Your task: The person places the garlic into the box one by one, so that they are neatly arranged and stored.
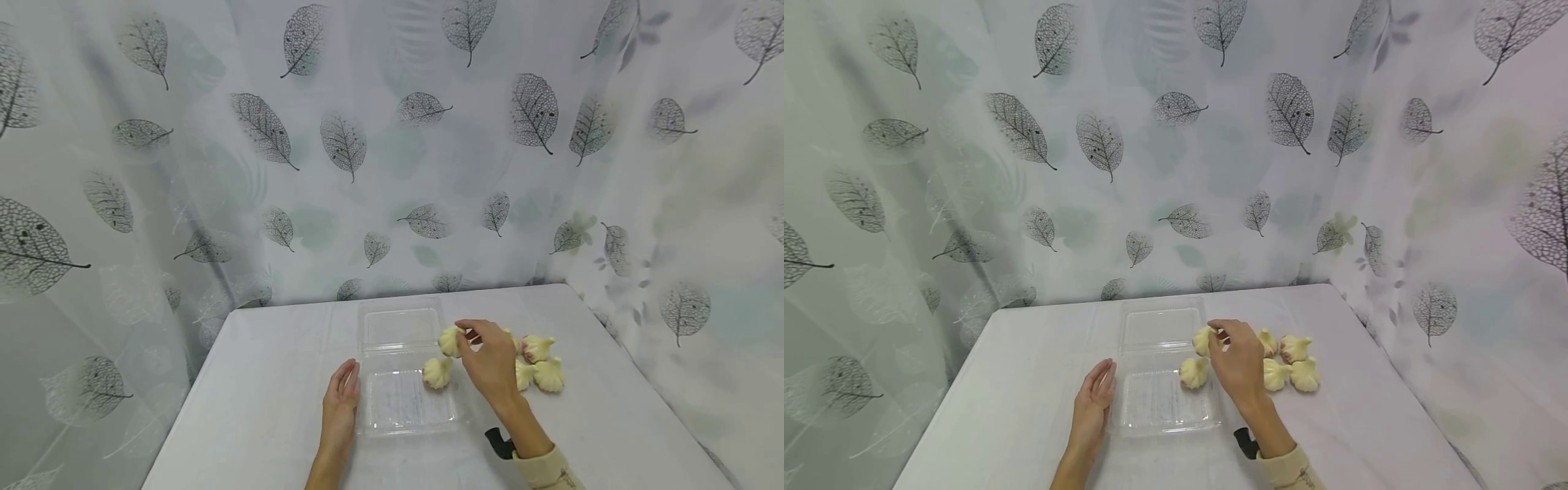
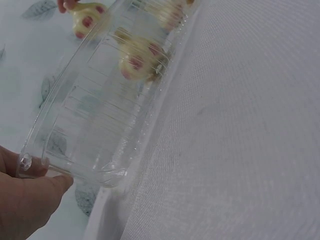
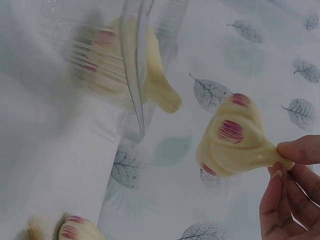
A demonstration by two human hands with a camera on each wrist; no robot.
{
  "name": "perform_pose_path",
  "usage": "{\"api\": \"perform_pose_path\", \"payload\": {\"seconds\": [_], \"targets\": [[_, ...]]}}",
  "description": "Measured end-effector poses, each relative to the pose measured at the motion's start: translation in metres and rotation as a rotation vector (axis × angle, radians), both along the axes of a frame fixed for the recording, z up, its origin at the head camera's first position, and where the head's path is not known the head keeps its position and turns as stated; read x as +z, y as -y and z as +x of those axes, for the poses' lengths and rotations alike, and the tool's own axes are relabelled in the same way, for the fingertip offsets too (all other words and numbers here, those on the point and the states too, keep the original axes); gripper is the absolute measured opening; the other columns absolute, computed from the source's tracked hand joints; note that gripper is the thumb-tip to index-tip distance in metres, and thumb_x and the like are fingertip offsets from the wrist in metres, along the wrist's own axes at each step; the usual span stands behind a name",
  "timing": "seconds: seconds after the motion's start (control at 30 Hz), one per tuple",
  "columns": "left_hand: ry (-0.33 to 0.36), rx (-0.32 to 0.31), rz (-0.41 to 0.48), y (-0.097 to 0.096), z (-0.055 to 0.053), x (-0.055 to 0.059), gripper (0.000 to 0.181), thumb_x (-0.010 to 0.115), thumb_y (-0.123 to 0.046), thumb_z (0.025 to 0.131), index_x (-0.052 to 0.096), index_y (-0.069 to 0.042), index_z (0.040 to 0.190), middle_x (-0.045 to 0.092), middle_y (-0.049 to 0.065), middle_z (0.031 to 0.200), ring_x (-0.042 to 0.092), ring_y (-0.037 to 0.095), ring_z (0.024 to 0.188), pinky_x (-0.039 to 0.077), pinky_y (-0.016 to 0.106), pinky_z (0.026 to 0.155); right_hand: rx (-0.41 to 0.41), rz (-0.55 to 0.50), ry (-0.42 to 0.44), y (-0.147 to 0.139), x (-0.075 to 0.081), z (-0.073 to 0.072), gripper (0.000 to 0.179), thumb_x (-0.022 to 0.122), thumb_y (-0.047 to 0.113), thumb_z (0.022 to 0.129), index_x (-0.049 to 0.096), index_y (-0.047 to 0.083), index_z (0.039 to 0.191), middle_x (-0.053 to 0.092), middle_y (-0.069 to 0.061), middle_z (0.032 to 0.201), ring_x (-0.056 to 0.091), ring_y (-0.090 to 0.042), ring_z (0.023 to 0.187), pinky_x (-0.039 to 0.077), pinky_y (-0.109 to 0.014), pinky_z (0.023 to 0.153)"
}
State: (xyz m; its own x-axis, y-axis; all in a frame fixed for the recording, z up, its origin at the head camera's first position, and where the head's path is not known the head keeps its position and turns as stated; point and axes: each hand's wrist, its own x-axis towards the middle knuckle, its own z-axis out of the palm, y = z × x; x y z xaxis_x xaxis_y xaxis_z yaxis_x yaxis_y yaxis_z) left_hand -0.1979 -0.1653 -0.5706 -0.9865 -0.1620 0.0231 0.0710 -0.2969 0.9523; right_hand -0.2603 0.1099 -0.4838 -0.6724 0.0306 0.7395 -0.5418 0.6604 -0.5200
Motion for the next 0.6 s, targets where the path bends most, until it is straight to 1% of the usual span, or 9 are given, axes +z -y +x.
{"api": "perform_pose_path", "payload": {"seconds": [0.13, 0.4, 0.6], "targets": [[0.0, 0.002, -0.012, 0.0, 0.0, 0.0, 0.056, 0.039, 0.011, 0.105, 0.028, 0.001, 0.159, 0.021, 0.02, 0.17, 0.021, 0.03, 0.158, 0.032, 0.024, 0.121, 0.006, 0.004, -0.007, 0.003, 0.0, 0.001, 0.02, 0.082, -0.006, 0.081, 0.079, 0.004, 0.099, 0.076, -0.009, 0.089, 0.069, -0.02, 0.073, 0.062, -0.036, 0.06], [0.003, 0.006, -0.011, 0.0, 0.001, 0.001, 0.059, 0.037, 0.015, 0.102, 0.028, 0.002, 0.159, 0.02, 0.021, 0.17, 0.021, 0.031, 0.158, 0.031, 0.025, 0.122, 0.047, 0.014, -0.01, 0.01, -0.001, 0.003, 0.021, 0.082, -0.005, 0.081, 0.079, 0.006, 0.099, 0.076, -0.007, 0.09, 0.069, -0.018, 0.075, 0.062, -0.034, 0.062], [-0.001, 0.006, -0.022, 0.001, 0.001, 0.001, 0.056, 0.04, 0.011, 0.105, 0.029, 0.002, 0.159, 0.022, 0.02, 0.17, 0.022, 0.031, 0.158, 0.033, 0.024, 0.121, 0.076, 0.023, -0.017, 0.016, -0.003, 0.005, 0.023, 0.083, -0.005, 0.08, 0.079, 0.006, 0.1, 0.076, -0.007, 0.091, 0.069, -0.019, 0.075, 0.063, -0.035, 0.062]]}}
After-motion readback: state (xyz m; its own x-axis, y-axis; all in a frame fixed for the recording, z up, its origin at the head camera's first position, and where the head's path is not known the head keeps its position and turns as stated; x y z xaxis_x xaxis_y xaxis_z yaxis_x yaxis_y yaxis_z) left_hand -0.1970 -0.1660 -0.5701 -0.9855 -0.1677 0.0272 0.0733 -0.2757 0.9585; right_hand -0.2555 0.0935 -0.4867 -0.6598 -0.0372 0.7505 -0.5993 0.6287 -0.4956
